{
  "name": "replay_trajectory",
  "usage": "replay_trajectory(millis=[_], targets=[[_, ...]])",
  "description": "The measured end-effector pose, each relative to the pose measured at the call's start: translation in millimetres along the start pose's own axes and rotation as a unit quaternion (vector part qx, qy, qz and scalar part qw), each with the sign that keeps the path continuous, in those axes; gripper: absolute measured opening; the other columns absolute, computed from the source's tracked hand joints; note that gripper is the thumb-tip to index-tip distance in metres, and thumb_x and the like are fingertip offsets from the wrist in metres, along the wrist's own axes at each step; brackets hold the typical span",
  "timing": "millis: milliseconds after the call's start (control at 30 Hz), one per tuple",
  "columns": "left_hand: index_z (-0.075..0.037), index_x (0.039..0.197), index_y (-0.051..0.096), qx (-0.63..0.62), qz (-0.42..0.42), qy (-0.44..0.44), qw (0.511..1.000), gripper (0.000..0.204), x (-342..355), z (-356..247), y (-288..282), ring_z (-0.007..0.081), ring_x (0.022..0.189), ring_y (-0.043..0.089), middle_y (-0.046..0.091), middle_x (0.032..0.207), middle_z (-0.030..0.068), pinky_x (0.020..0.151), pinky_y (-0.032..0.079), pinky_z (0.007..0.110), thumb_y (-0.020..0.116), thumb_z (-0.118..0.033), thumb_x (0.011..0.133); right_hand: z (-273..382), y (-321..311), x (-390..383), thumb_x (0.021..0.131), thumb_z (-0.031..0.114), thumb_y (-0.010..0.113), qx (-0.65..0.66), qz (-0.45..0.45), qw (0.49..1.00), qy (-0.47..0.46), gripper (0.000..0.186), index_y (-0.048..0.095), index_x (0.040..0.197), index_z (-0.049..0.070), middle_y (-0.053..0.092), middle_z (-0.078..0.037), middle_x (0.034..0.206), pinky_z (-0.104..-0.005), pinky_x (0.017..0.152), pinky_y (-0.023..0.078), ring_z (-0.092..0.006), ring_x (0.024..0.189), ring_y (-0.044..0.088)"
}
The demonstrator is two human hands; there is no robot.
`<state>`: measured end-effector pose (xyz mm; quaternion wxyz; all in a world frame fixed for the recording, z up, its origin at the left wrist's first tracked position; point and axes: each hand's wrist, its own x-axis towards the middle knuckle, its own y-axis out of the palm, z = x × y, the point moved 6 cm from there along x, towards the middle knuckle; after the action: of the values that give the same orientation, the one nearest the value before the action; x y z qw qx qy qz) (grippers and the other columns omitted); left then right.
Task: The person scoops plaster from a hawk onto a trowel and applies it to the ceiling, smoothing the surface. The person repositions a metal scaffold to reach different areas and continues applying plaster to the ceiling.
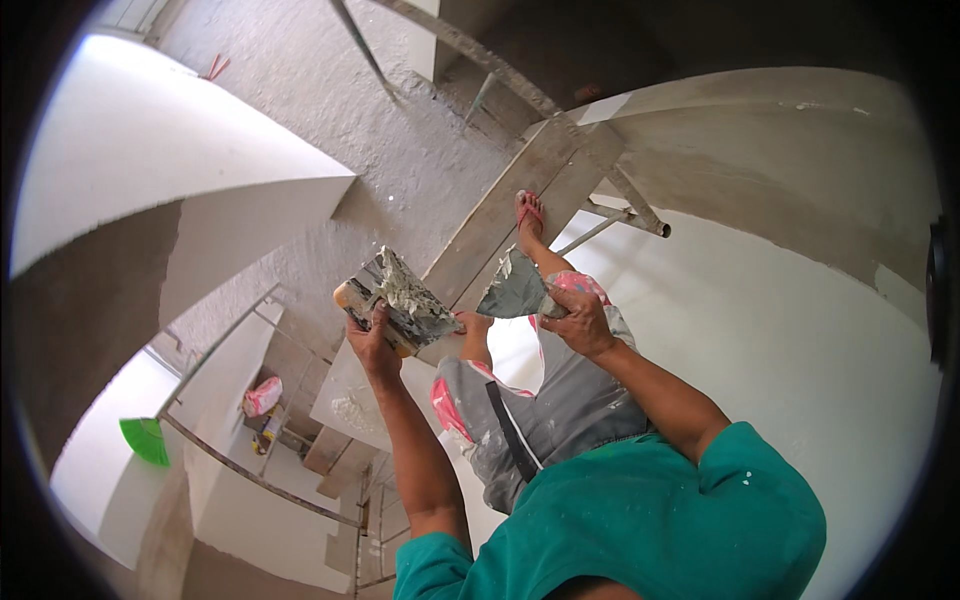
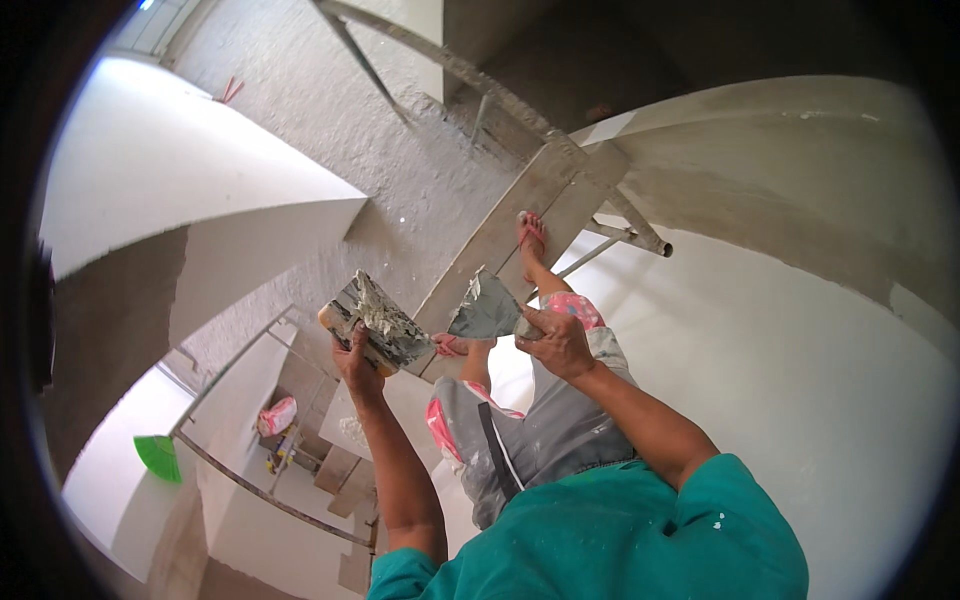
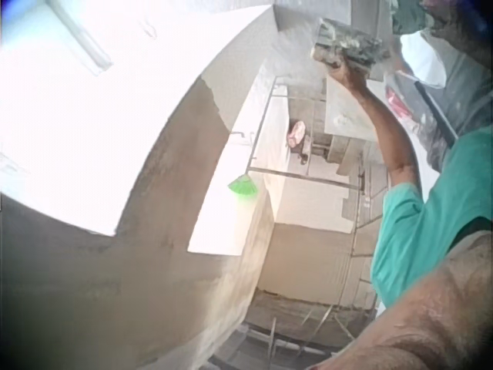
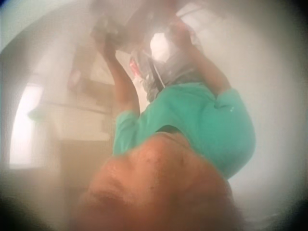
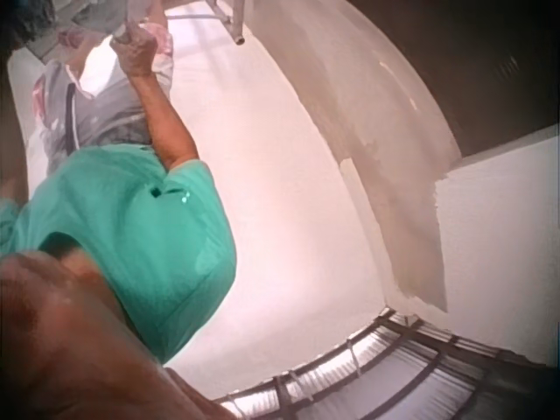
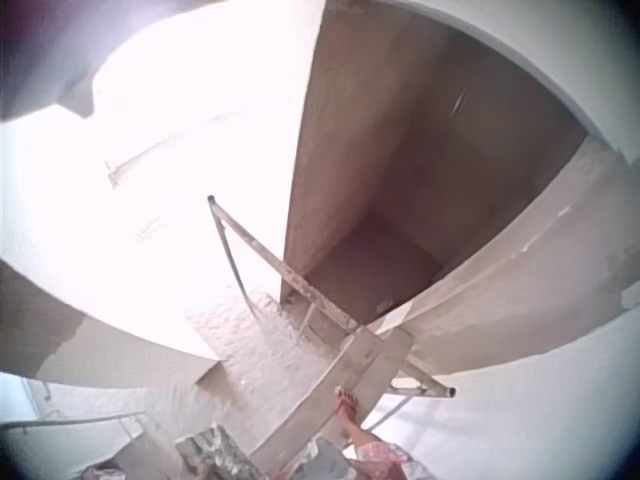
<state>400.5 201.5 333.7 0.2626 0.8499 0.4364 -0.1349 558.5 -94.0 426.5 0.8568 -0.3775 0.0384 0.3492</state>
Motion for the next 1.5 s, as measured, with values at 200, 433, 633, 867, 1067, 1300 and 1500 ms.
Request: replay_trajectory(millis=[200, 433, 633, 867, 1067, 1300, 1500], targets=[[0.001, 0.12, 0.056, 0.019, 0.035, -0.025, 0.999, 0.038, 10.9, -11.8, 58.8, 0.0193, 0.091, 0.067, 0.067, 0.106, 0.0096, 0.081, 0.055, 0.035, 0.073, -0.011, 0.087, -8.1, -42.7, -5.0, 0.067, 0.018, 0.083, -0.021, -0.086, 0.996, -0.025, 0.052, 0.067, 0.114, 0.0, 0.07, -0.018, 0.093, -0.0388, 0.076, 0.055, -0.0351, 0.079, 0.067], [0.001, 0.121, 0.055, 0.026, 0.051, -0.042, 0.997, 0.041, 22.2, -14.1, 104.0, 0.0193, 0.09, 0.066, 0.067, 0.105, 0.01, 0.08, 0.055, 0.035, 0.074, -0.012, 0.086, -20.8, -82.0, -10.1, 0.07, 0.012, 0.08, -0.025, -0.092, 0.995, 0.026, 0.049, 0.064, 0.114, -0.001, 0.069, -0.018, 0.096, -0.0388, 0.078, 0.056, -0.0347, 0.085, 0.068], [0.001, 0.118, 0.057, 0.036, 0.062, -0.063, 0.995, 0.04, 24.6, -18.6, 118.5, 0.0171, 0.09, 0.064, 0.067, 0.105, 0.0085, 0.082, 0.051, 0.033, 0.075, -0.011, 0.084, -21.5, -103.3, -14.4, 0.072, 0.015, 0.081, -0.063, -0.117, 0.991, 0.023, 0.047, 0.064, 0.111, -0.005, 0.069, -0.02, 0.099, -0.037, 0.076, 0.058, -0.0347, 0.085, 0.069], [0.0, 0.116, 0.059, 0.032, 0.041, -0.079, 0.995, 0.038, 20.1, -20.3, 123.3, 0.016, 0.089, 0.063, 0.067, 0.103, 0.0071, 0.083, 0.05, 0.031, 0.075, -0.01, 0.084, -30.5, -110.0, -14.2, 0.072, 0.017, 0.082, -0.139, -0.111, 0.984, -0.001, 0.046, 0.065, 0.105, -0.011, 0.068, -0.023, 0.101, -0.0383, 0.079, 0.058, -0.0352, 0.089, 0.069], [0.001, 0.116, 0.059, 0.067, 0.039, -0.092, 0.993, 0.041, 12.6, -30.3, 109.6, 0.0165, 0.086, 0.064, 0.067, 0.101, 0.0078, 0.078, 0.052, 0.03, 0.075, -0.017, 0.082, -32.6, -116.7, -6.7, 0.071, 0.009, 0.078, -0.036, -0.097, 0.991, 0.078, 0.037, 0.066, 0.103, -0.006, 0.069, -0.02, 0.09, -0.0374, 0.073, 0.054, -0.0325, 0.079, 0.067], [0.002, 0.109, 0.062, 0.046, 0.003, -0.061, 0.997, 0.044, -1.5, -58.9, 75.2, 0.014, 0.085, 0.062, 0.067, 0.094, 0.0058, 0.08, 0.05, 0.03, 0.076, -0.027, 0.079, 19.4, -112.4, 16.9, 0.075, 0.008, 0.074, -0.059, -0.066, 0.993, 0.082, 0.024, 0.065, 0.094, -0.003, 0.065, -0.013, 0.076, -0.0352, 0.066, 0.05, -0.0228, 0.067, 0.061], [0.001, 0.107, 0.062, -0.052, -0.038, -0.05, 0.997, 0.034, -22.7, -76.5, 47.9, 0.0125, 0.085, 0.058, 0.066, 0.093, 0.0046, 0.081, 0.048, 0.028, 0.066, -0.015, 0.077, 55.2, -115.6, 30.2, 0.076, 0.007, 0.073, -0.061, -0.041, 0.996, 0.048, 0.022, 0.063, 0.091, -0.005, 0.06, -0.01, 0.08, -0.0352, 0.068, 0.047, -0.0227, 0.072, 0.058]])
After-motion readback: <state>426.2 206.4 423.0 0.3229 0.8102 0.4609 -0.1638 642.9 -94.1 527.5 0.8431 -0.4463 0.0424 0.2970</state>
